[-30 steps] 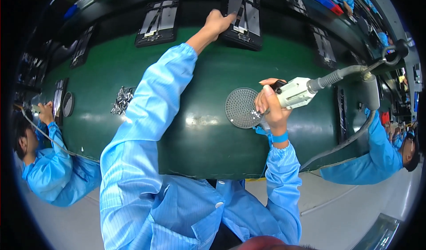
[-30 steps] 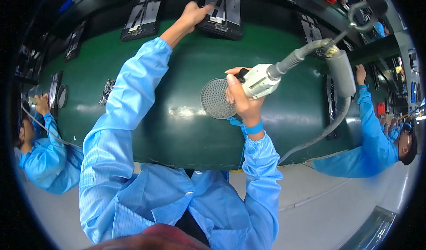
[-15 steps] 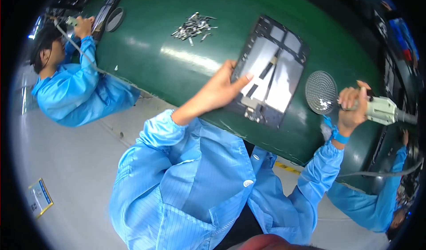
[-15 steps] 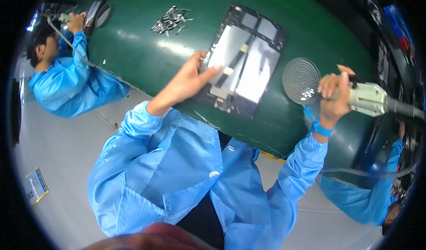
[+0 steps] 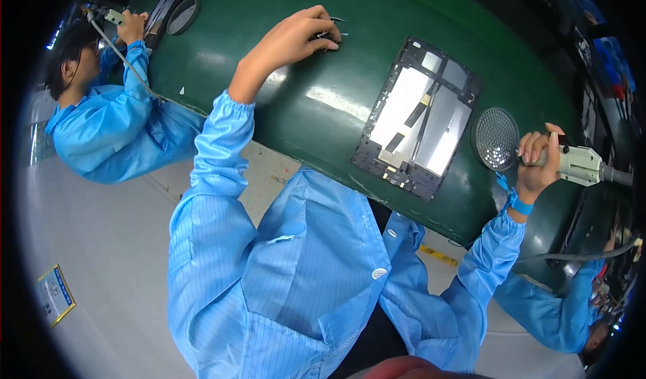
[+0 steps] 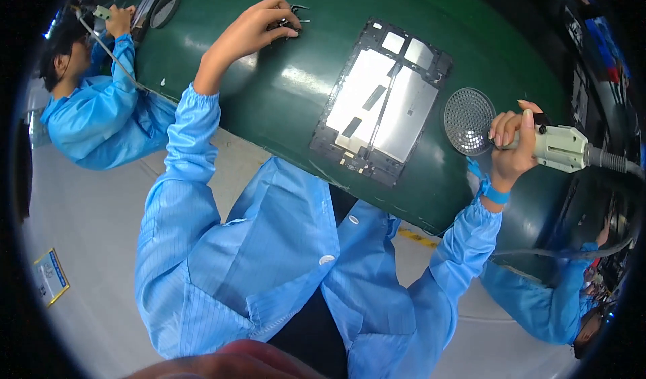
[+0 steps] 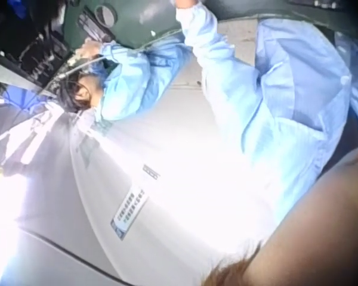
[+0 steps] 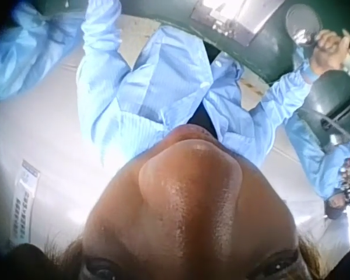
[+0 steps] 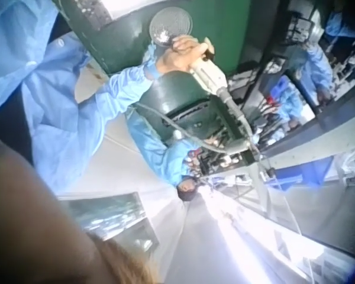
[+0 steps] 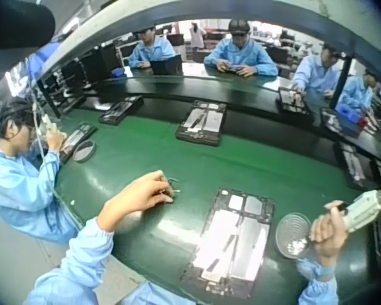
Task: Use an electric screwdriver to secure components inside a tablet device during a remanufacturing process.
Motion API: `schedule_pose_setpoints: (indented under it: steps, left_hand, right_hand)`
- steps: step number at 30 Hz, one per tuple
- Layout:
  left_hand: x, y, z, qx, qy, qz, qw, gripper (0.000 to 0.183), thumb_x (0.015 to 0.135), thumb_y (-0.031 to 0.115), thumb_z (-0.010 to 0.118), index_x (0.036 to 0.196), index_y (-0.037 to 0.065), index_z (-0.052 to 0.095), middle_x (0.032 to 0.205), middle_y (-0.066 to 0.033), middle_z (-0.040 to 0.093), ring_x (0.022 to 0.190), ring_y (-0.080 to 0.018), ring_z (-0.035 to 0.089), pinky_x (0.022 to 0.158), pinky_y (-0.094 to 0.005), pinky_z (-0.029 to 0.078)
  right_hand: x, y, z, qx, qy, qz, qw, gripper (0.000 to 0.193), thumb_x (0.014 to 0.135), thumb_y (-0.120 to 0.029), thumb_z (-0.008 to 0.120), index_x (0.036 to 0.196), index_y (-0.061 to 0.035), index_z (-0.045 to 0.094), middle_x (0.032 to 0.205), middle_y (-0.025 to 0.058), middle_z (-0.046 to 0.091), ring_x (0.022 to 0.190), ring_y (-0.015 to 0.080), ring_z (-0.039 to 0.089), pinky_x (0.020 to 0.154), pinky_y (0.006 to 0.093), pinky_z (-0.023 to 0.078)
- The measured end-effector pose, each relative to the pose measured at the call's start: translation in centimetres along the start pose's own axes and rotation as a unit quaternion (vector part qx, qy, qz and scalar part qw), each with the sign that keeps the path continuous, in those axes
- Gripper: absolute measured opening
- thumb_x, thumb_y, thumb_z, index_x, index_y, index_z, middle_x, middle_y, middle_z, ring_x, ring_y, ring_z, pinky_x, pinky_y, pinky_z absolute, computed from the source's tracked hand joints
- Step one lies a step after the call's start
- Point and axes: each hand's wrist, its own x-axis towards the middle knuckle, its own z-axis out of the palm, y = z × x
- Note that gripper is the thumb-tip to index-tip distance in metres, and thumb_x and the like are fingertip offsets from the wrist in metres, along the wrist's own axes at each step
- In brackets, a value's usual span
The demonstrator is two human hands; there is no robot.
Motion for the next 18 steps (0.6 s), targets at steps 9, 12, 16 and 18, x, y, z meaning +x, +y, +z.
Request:
schedule_pose_setpoints:
  steps: [9, 12, 16, 18]
  left_hand:
    - [2.1, 1.1, -0.4, -0.095, 0.074, 0.006, 0.993, 0.019, 0.084, 0.012, 0.073, 0.100, 0.005, 0.068, 0.094, -0.0072, 0.063, 0.086, -0.0269, 0.059, 0.076, -0.0374, 0.050]
    - [4.2, 2.7, -1.1, -0.016, 0.147, 0.126, 0.981, 0.020, 0.086, 0.011, 0.072, 0.104, 0.006, 0.068, 0.090, -0.0081, 0.064, 0.081, -0.0256, 0.062, 0.072, -0.0344, 0.051]
    - [6.4, 4.6, 2.3, -0.034, 0.186, 0.153, 0.970, 0.015, 0.089, 0.011, 0.069, 0.103, 0.005, 0.069, 0.089, -0.0092, 0.069, 0.079, -0.0228, 0.067, 0.069, -0.0318, 0.053]
    - [6.9, 5.7, 4.8, -0.201, 0.138, 0.066, 0.968, 0.015, 0.092, 0.012, 0.067, 0.104, 0.004, 0.069, 0.091, -0.0091, 0.072, 0.081, -0.0204, 0.070, 0.070, -0.0311, 0.054]
  right_hand:
    - [0.3, 0.1, -0.6, 0.010, -0.008, -0.001, 1.000, 0.021, 0.098, -0.009, 0.046, 0.109, 0.0076, 0.053, 0.055, 0.0008, 0.036, 0.044, 0.0104, 0.036, 0.045, 0.0288, 0.037]
    - [0.2, 0.0, -0.5, 0.007, -0.005, -0.001, 1.000, 0.021, 0.098, -0.009, 0.046, 0.109, 0.0077, 0.053, 0.055, 0.0007, 0.036, 0.044, 0.0104, 0.036, 0.045, 0.0290, 0.037]
    - [0.2, -0.2, -0.5, 0.001, -0.005, 0.002, 1.000, 0.021, 0.098, -0.009, 0.046, 0.109, 0.0076, 0.053, 0.055, 0.0008, 0.036, 0.044, 0.0107, 0.036, 0.046, 0.0292, 0.037]
    - [0.1, -0.2, -0.5, -0.002, -0.008, 0.000, 1.000, 0.021, 0.097, -0.009, 0.046, 0.109, 0.0076, 0.053, 0.055, 0.0009, 0.036, 0.044, 0.0108, 0.037, 0.046, 0.0292, 0.037]
